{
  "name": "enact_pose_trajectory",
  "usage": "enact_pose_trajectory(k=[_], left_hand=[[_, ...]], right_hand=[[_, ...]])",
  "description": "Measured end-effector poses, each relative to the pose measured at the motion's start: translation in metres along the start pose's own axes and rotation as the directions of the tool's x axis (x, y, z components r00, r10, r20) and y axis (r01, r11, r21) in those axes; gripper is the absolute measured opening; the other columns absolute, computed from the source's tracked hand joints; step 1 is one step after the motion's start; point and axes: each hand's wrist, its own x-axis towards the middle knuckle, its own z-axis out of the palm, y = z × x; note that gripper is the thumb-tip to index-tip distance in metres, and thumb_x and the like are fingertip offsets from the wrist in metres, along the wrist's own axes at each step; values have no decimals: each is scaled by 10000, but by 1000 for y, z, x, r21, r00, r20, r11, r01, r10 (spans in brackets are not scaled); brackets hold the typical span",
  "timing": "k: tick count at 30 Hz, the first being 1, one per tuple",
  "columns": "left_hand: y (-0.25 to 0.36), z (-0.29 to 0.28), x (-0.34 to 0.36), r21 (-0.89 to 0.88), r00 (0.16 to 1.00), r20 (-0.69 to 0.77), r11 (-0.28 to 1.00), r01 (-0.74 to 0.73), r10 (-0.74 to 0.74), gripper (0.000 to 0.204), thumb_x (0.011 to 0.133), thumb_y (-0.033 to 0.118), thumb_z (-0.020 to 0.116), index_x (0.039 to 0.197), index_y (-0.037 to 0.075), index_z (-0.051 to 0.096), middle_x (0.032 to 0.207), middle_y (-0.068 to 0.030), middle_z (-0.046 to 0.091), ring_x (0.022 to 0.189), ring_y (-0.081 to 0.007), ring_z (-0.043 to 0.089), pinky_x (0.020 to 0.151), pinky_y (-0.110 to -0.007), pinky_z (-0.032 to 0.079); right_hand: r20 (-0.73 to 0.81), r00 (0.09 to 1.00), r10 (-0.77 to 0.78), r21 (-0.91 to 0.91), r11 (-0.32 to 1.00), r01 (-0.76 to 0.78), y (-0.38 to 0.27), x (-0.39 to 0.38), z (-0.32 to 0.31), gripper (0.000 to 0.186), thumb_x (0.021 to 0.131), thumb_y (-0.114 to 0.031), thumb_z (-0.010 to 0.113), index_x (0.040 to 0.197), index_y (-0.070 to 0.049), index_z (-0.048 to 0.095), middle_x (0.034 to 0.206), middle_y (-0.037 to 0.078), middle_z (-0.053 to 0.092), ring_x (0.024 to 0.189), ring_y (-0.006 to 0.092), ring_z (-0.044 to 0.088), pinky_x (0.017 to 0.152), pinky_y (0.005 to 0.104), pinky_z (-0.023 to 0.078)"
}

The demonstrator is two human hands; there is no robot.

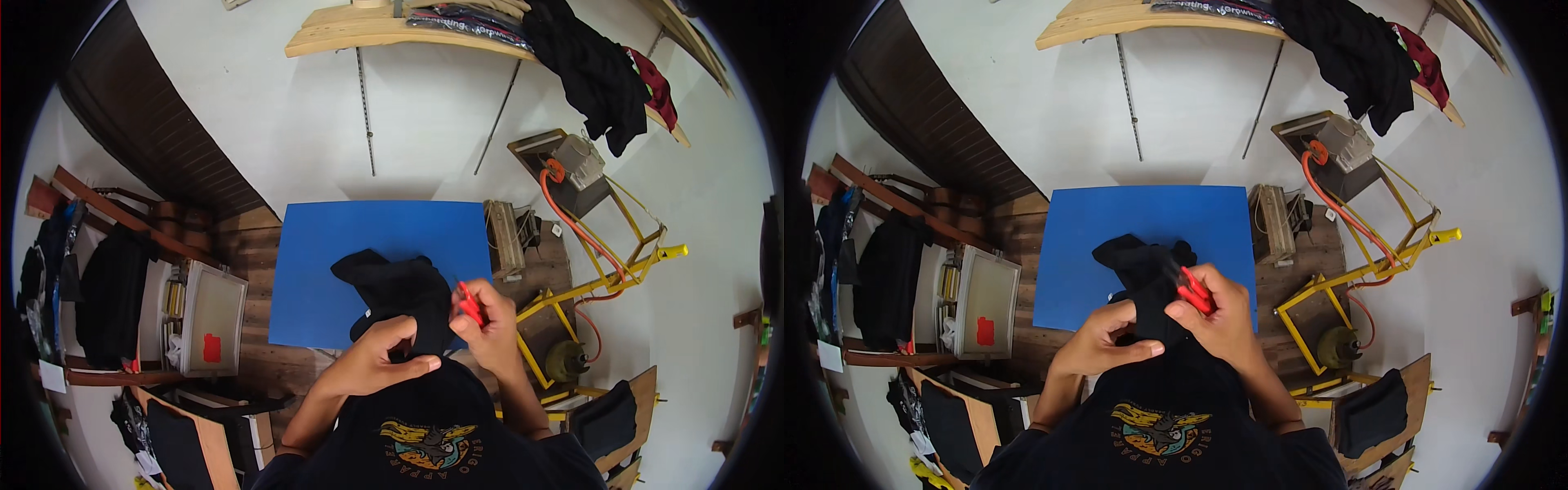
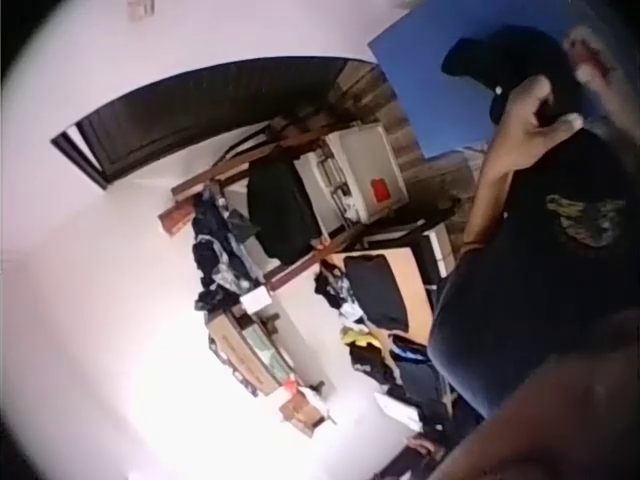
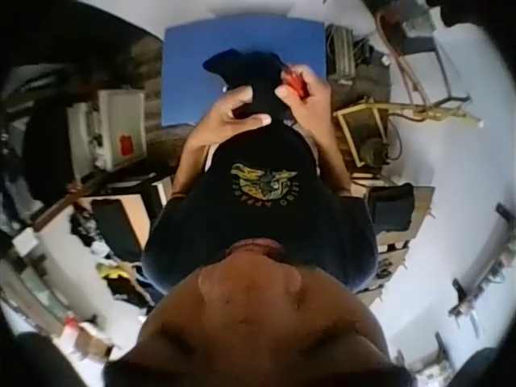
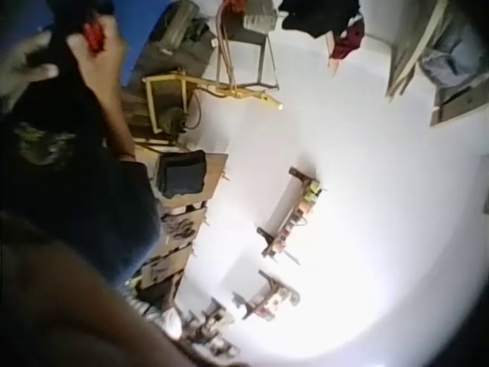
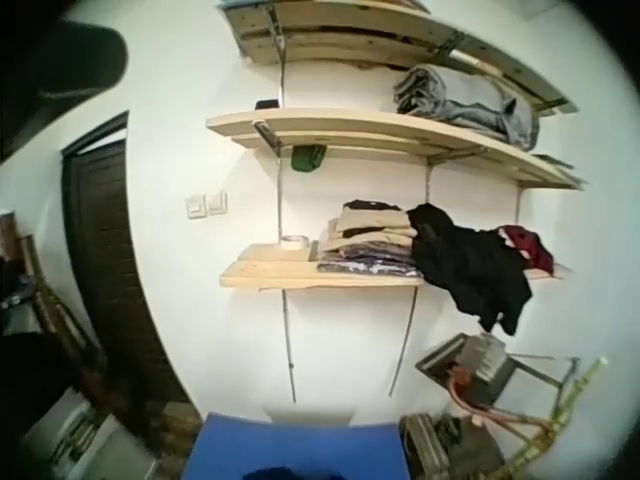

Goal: Trimming excess threads from a black garment using thread snips.

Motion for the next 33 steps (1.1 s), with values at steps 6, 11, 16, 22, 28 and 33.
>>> enact_pose_trajectory(k=[6, 11, 16, 22, 28, 33], left_hand=[[-8, 29, 4, -194, 973, -218, 980, 32, -75, 167, 872, 74, 682, 1004, 24, 593, 942, 16, 571, 876, -78, 537, 760, -240, 441], [-15, 30, 11, -896, 907, -246, 437, -78, -343, 182, 958, 228, 569, 1033, 67, 610, 1060, -45, 642, 1022, -154, 610, 852, -293, 489], [-29, 26, 13, -882, 834, -351, 449, -143, -426, 65, 911, 130, 640, 884, 88, 599, 887, -12, 646, 801, -83, 618, 752, -231, 509], [-19, 27, 7, -666, 788, -565, 700, -258, -247, 52, 891, 62, 652, 883, 70, 601, 842, 8, 630, 721, -35, 560, 637, -177, 435], [0, 21, 3, -471, 801, -595, 836, -282, -65, 99, 881, 17, 653, 940, 50, 581, 902, 19, 586, 792, -33, 515, 682, -194, 411], [6, 10, -8, -367, 946, -317, 912, -181, 60, 190, 838, -71, 664, 983, 6, 569, 940, 5, 573, 920, -71, 543, 789, -239, 458]], right_hand=[[-35, 937, 348, 499, 818, -285, -2, -7, 22, 232, 820, -13, 726, 897, -68, 514, 809, -30, 519, 673, 13, 429, 615, 174, 366], [-37, 957, 288, 429, 869, -245, -9, -15, 29, 235, 816, 3, 722, 896, -60, 510, 822, -23, 526, 687, 19, 436, 626, 174, 372], [-52, 980, 192, 286, 943, -170, -12, -22, 34, 229, 823, 13, 707, 890, -58, 500, 820, -22, 515, 685, 22, 430, 612, 179, 368], [-288, 948, 132, 294, 955, -44, -12, -30, 38, 214, 833, 65, 647, 860, -56, 474, 777, -10, 485, 646, 29, 419, 578, 190, 357], [-196, 979, 47, 123, 992, -23, -1, -34, 22, 161, 845, -4, 638, 915, -26, 495, 737, 6, 490, 620, 48, 438, 564, 208, 370], [163, 971, -175, -111, 975, 194, -14, -13, -15, 330, 786, -224, 744, 1009, -30, 596, 745, 74, 599, 564, 184, 588, 504, 276, 448]])
